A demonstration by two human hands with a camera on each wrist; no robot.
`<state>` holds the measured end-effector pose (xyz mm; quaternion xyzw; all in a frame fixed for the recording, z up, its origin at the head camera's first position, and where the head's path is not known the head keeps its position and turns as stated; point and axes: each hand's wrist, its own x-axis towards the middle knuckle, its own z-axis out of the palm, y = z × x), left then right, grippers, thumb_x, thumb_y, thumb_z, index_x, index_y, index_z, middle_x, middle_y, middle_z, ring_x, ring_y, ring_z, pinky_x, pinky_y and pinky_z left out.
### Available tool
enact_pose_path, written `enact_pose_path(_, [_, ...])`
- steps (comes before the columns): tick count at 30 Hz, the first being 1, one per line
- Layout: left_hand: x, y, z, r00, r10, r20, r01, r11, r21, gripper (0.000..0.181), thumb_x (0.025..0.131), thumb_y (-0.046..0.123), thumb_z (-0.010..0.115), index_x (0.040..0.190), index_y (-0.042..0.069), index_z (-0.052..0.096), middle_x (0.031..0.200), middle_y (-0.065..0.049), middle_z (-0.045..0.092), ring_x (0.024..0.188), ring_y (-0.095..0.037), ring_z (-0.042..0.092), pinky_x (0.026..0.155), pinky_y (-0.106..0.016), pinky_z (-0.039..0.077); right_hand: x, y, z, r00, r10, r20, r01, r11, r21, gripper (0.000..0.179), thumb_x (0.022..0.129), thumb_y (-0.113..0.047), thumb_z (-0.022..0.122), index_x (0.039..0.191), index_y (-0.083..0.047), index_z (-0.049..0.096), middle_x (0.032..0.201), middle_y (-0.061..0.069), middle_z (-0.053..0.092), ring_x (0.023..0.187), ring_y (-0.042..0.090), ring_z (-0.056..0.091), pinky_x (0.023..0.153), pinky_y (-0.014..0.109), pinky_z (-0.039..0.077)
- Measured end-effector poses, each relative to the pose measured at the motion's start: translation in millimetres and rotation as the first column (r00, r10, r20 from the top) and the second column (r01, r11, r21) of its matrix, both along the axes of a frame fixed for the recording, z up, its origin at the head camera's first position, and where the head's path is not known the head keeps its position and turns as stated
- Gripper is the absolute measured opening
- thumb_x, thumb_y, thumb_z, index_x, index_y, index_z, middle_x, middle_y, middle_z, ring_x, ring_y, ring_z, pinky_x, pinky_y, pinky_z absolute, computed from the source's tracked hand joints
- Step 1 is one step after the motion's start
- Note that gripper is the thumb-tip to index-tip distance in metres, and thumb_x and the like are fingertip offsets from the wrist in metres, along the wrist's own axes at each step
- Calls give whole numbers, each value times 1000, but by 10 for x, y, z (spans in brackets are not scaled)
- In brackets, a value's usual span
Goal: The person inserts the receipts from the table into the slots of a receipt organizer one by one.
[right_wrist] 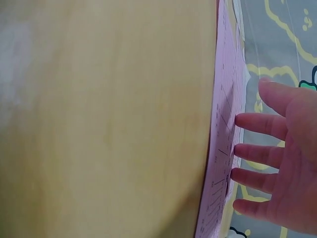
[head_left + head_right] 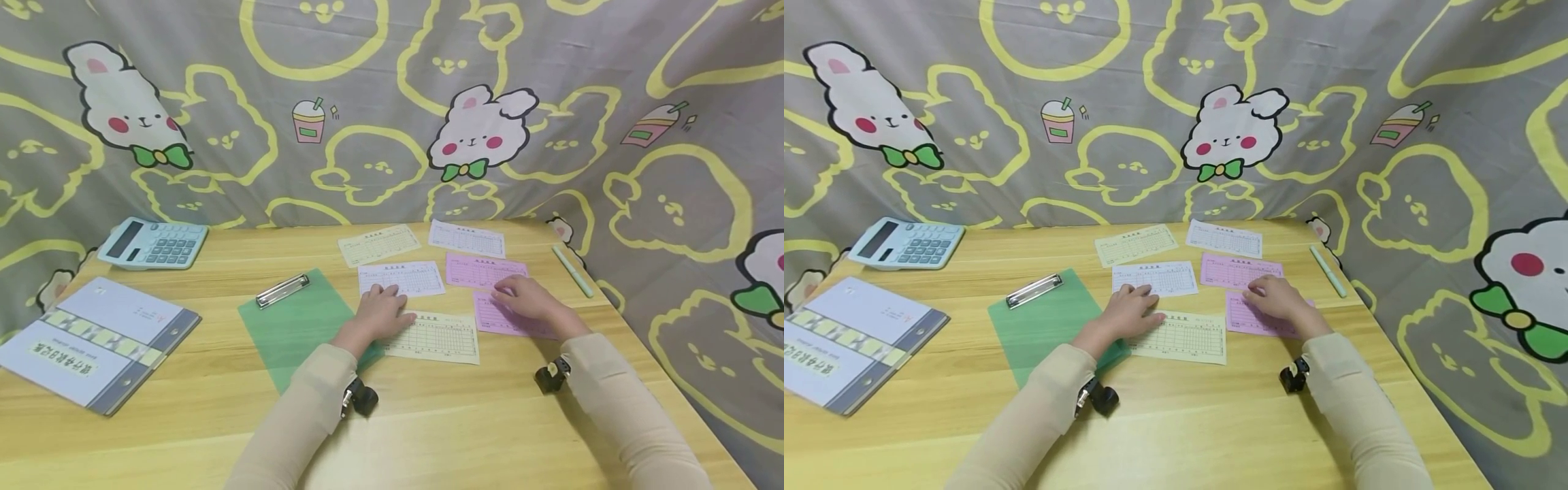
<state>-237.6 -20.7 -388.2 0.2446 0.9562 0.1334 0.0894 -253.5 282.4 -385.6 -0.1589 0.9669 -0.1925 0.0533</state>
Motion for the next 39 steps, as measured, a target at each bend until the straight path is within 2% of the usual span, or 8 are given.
enact_pose_path(8, [-7, 18, -23, 1000, 14, -14, -13, 1000, 14, 55, 85, 47, 43, 126, 10, 44, 134, -13, 30, 110, -32, 30, 90, -42, 24, 5, -1, 3, 1000, 5, -5, -5, 999, -38, 40, 87, -24, 49, 112, 8, 52, 112, 27, 48, 106, 42, 40, 91, 50, 27])
enact_pose_path(11, [48, 22, 1, 999, 27, -35, -25, 999, 39, 57, 85, 48, 42, 128, 10, 41, 135, -14, 28, 114, -34, 27, 93, -44, 22, 74, -20, 54, 999, 8, -37, -11, 997, -70, 44, 88, -25, 48, 117, 7, 47, 117, 27, 44, 110, 41, 37, 93, 50, 24])
enact_pose_path(13, [145, 28, 58, 999, -5, -36, 7, 999, 41, 56, 86, 46, 41, 128, 8, 41, 134, -13, 30, 117, -33, 28, 96, -45, 20, 166, -43, 113, 998, 25, -54, -30, 996, -88, 43, 88, -26, 48, 117, 7, 48, 116, 27, 45, 108, 41, 39, 92, 50, 25])
enact_pose_path(15, [282, 33, 137, 997, -73, 5, 73, 997, 24, 55, 86, 46, 42, 127, 9, 42, 133, -12, 32, 119, -32, 28, 97, -45, 19, 275, -64, 170, 996, 70, -49, -73, 994, -76, 40, 88, -25, 49, 112, 7, 52, 112, 25, 49, 105, 40, 43, 90, 50, 29])
enact_pose_path(18, [495, 38, 240, 977, -190, 98, 193, 981, -25, 55, 84, 46, 46, 125, 10, 45, 133, -9, 34, 120, -30, 28, 97, -46, 19, 435, -80, 231, 992, 121, 19, -120, 992, -39, 33, 86, -22, 52, 104, 6, 58, 108, 25, 52, 101, 41, 46, 87, 51, 31])
enact_pose_path(21, [606, 32, 264, 969, -207, 133, 218, 974, -68, 58, 81, 48, 49, 125, 10, 45, 135, -10, 30, 122, -30, 25, 96, -48, 19, 530, -79, 241, 990, 118, 71, -119, 993, 10, 31, 86, -22, 52, 101, 5, 59, 111, 28, 49, 104, 43, 43, 88, 52, 29])
enact_pose_path(26, [603, 28, 206, 981, -160, 107, 169, 982, -87, 61, 81, 48, 49, 127, 8, 42, 136, -13, 27, 123, -31, 22, 97, -48, 18, 575, -66, 198, 994, 91, 56, -93, 996, 19, 30, 85, -20, 53, 100, 5, 60, 112, 29, 47, 104, 43, 42, 89, 52, 28])
enact_pose_path(39, [573, 103, 118, 987, -145, 75, 148, 989, -32, 61, 81, 48, 50, 127, 8, 43, 136, -14, 27, 121, -33, 22, 97, -46, 18, 535, -53, 103, 996, 87, 27, -87, 996, -10, 31, 84, -23, 54, 100, 3, 60, 113, 27, 48, 105, 42, 42, 90, 51, 28])
